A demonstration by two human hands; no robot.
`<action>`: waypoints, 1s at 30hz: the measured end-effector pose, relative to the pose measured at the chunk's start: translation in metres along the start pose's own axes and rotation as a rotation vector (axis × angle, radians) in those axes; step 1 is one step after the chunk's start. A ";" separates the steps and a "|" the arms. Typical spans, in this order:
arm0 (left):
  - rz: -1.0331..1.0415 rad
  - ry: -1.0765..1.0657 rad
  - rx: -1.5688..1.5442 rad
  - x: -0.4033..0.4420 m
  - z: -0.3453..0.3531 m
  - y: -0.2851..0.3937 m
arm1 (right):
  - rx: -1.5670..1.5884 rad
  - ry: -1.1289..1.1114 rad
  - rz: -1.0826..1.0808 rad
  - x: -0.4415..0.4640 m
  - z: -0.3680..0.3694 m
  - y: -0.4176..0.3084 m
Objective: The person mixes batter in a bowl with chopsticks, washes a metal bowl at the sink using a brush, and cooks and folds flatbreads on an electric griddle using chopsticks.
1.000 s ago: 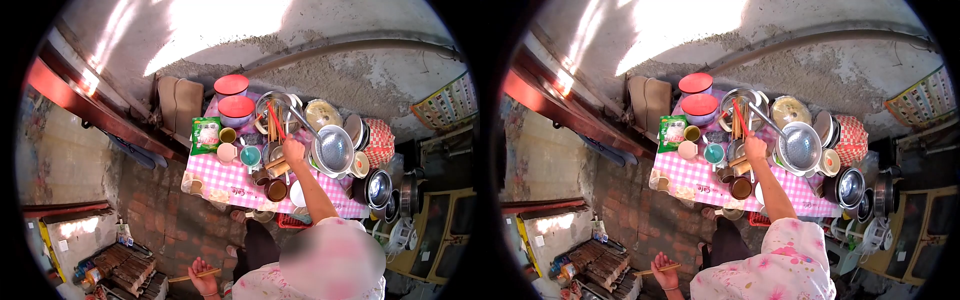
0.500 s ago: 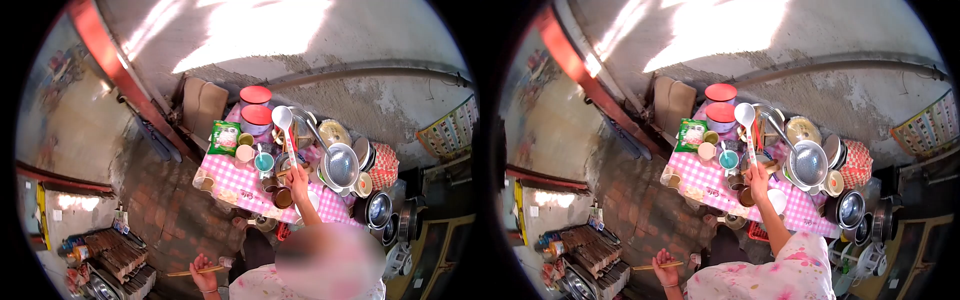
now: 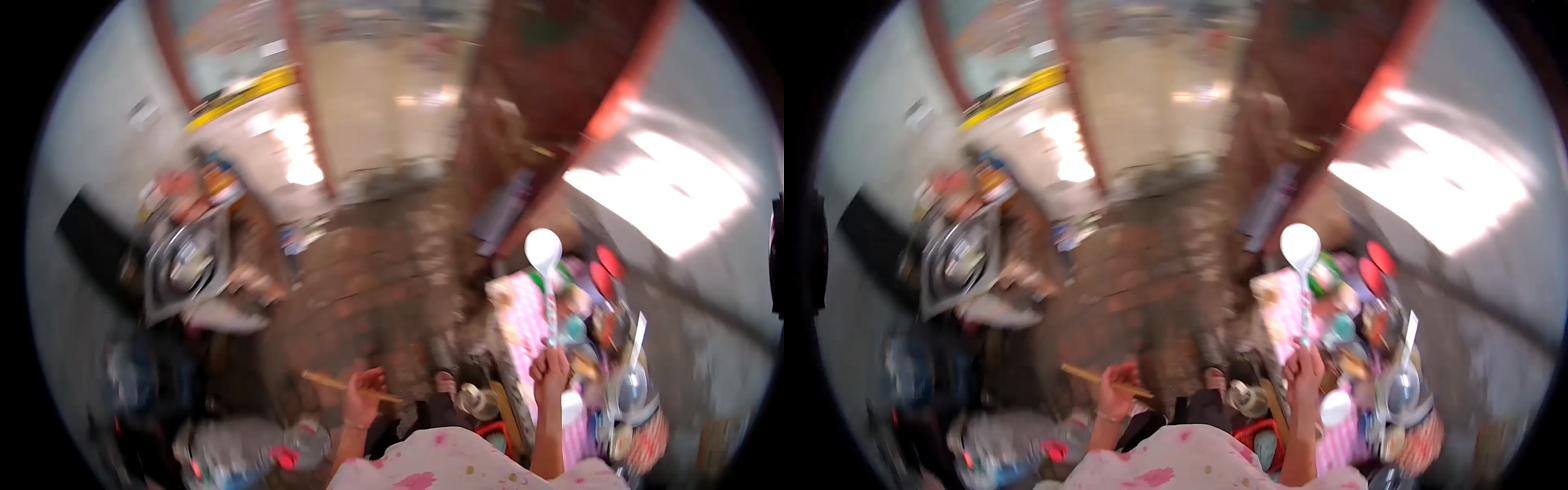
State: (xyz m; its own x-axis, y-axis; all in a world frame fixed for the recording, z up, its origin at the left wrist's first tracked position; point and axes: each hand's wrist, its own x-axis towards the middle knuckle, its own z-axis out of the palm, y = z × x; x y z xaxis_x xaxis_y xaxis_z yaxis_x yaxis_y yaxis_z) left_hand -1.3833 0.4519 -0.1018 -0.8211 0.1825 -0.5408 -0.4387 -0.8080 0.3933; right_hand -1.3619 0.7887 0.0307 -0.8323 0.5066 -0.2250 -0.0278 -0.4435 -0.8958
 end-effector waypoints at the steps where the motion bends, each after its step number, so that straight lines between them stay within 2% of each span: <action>1: 0.046 0.018 -0.061 -0.008 -0.011 0.014 | -0.003 -0.102 0.022 -0.004 0.025 0.014; 8: 0.408 0.235 -0.276 -0.096 -0.097 0.104 | -0.299 -0.626 0.234 -0.042 0.211 0.112; 10: 0.652 0.215 -0.334 -0.119 -0.131 0.112 | -0.345 -0.760 0.325 -0.051 0.265 0.136; 12: 0.718 0.353 -0.397 -0.142 -0.157 0.120 | -0.405 -0.907 0.344 -0.061 0.321 0.161; 13: 0.776 0.352 -0.442 -0.149 -0.176 0.117 | -0.424 -0.984 0.354 -0.061 0.345 0.178; 15: 0.841 0.490 -0.514 -0.166 -0.193 0.115 | -0.533 -1.110 0.212 -0.060 0.392 0.215; 18: 0.916 0.622 -0.622 -0.179 -0.217 0.114 | -0.432 -1.251 0.032 -0.057 0.461 0.278; 19: 0.913 0.681 -0.649 -0.181 -0.221 0.116 | -0.428 -1.262 0.038 -0.052 0.486 0.304; 21: 0.939 0.743 -0.702 -0.177 -0.230 0.120 | -0.645 -1.237 -0.373 -0.040 0.533 0.359; 24: 0.977 0.792 -0.738 -0.167 -0.226 0.139 | -0.715 -1.195 -0.302 -0.031 0.604 0.421; 26: 0.967 0.836 -0.748 -0.165 -0.222 0.149 | -0.752 -1.242 -0.372 -0.027 0.644 0.445; 28: 0.958 0.840 -0.762 -0.154 -0.217 0.168 | -0.865 -1.234 -0.216 -0.025 0.678 0.478; 30: 0.950 0.859 -0.711 -0.146 -0.208 0.185 | -0.915 -1.254 -0.478 -0.025 0.703 0.497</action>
State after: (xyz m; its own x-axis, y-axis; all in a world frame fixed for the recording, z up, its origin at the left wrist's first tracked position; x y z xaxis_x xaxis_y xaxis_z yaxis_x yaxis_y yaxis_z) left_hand -1.2681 0.1590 -0.1046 -0.1149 -0.7420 -0.6604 0.6096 -0.5776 0.5429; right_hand -1.7441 0.0359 -0.1396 -0.7616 -0.6301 0.1517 -0.4629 0.3650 -0.8078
